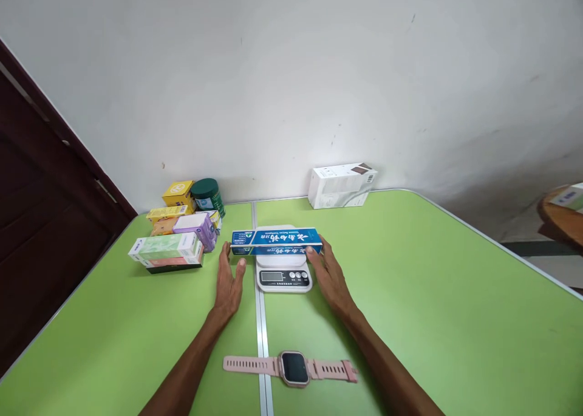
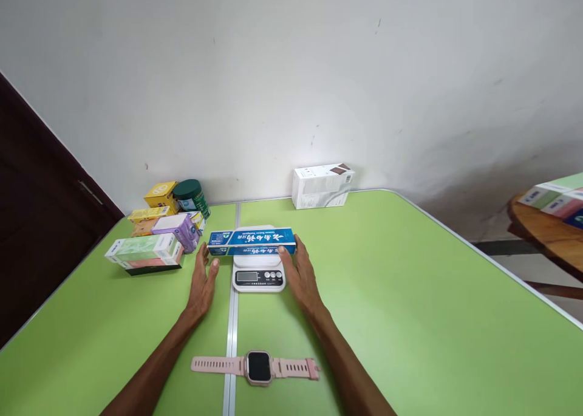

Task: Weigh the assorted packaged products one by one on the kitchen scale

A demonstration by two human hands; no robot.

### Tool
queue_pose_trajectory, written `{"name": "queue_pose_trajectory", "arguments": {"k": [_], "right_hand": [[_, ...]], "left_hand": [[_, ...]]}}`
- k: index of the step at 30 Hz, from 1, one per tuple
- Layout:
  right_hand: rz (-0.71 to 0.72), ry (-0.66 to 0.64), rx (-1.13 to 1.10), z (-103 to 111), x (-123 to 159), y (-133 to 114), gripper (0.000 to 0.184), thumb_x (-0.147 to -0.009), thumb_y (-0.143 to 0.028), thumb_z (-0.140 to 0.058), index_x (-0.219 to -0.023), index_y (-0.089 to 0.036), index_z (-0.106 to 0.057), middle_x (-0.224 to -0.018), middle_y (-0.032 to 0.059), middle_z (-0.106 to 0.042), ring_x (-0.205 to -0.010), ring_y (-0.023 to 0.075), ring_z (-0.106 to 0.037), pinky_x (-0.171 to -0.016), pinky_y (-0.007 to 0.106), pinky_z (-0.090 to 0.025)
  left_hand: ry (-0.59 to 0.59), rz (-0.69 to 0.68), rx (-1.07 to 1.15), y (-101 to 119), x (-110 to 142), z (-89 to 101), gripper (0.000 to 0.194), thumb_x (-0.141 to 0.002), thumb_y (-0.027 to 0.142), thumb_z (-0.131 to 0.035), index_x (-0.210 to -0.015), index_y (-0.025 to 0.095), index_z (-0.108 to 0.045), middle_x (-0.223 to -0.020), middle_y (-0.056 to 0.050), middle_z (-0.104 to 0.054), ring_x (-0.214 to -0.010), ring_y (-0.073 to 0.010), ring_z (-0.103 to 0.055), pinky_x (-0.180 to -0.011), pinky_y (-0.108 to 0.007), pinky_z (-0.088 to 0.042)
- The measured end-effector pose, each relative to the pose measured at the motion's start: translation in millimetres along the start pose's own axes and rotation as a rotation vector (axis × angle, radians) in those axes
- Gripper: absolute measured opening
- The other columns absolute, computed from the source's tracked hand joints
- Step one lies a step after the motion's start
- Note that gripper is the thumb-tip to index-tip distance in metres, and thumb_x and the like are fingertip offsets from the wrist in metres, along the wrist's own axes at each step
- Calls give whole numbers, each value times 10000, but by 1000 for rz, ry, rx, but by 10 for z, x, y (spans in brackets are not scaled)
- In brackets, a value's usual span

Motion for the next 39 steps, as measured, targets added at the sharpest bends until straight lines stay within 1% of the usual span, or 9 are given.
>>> {"name": "queue_pose_trajectory", "arguments": {"k": [3,8,15,20,24,29,34,36,39], "right_hand": [[-108,90,-47,40,31,18,810,-954,-758,-500,-1553,-213,-487,-1607,175,-518,-1469,353,-511,-1197,556,-435],[-65,190,-15,98,108,-35,740,-962,-753,-467,-1402,-173,-603,-1493,200,-612,-1405,364,-551,-1161,554,-462],[9,122,-69,-24,166,-105,593,-966,-689,-508,-1313,-220,-613,-1340,169,-679,-1244,330,-647,-1007,494,-565],[-6,219,-111,99,61,-128,606,-938,-710,-521,-1259,-207,-629,-1312,168,-681,-1200,319,-656,-992,483,-563],[-24,425,-76,467,-159,-50,681,-931,-745,-455,-1261,-178,-639,-1295,180,-666,-1168,320,-640,-975,505,-552],[-70,639,102,1078,-390,221,782,-911,-760,-380,-1274,-124,-656,-1275,225,-657,-1213,355,-590,-1049,534,-488],[-102,638,277,1355,-575,504,969,-886,-771,-359,-1435,5,-547,-1395,318,-597,-1322,412,-537,-1165,551,-380],[-100,592,362,1357,-691,585,1017,-895,-764,-360,-1509,40,-460,-1500,336,-523,-1406,421,-480,-1193,541,-351],[-140,512,523,1341,-893,669,951,-953,-706,-339,-1567,18,-392,-1592,311,-456,-1488,417,-414,-1217,546,-312]], "left_hand": [[16,30,40,-60,-9,25,875,-973,730,-461,-1655,214,-273,-1713,-177,-345,-1584,-305,-366,-1299,-473,-316],[-15,-11,37,-44,34,63,873,-977,738,-445,-1664,229,-269,-1735,-150,-310,-1609,-298,-312,-1318,-473,-271],[-67,16,42,10,94,2,877,-943,766,-478,-1632,242,-335,-1707,-154,-360,-1556,-341,-406,-1289,-505,-332],[-88,-59,-20,291,86,-132,846,-968,722,-480,-1634,227,-315,-1683,-175,-372,-1529,-360,-430,-1272,-543,-344],[-192,-195,-81,786,39,-494,790,-991,663,-501,-1616,210,-335,-1600,-186,-446,-1448,-341,-505,-1225,-536,-391],[-476,-257,-103,1247,-105,-1220,730,-997,593,-520,-1566,153,-394,-1525,-206,-502,-1445,-333,-487,-1224,-495,-372],[-610,-48,-268,1282,-335,-1852,771,-917,526,-638,-1499,55,-450,-1482,-280,-532,-1385,-387,-537,-1164,-479,-428],[-596,0,-331,1255,-427,-2013,859,-865,493,-702,-1523,28,-406,-1525,-303,-495,-1392,-404,-534,-1155,-474,-437],[-570,14,-375,1226,-552,-2179,969,-812,478,-751,-1554,5,-343,-1567,-324,-455,-1432,-427,-502,-1155,-474,-436]]}}
Point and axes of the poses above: each hand's wrist, its own x-axis away from the middle knuckle, its own z-axis out of the back of the hand, y = z × x, the point moved 1 cm from there along -x, towards the middle knuckle
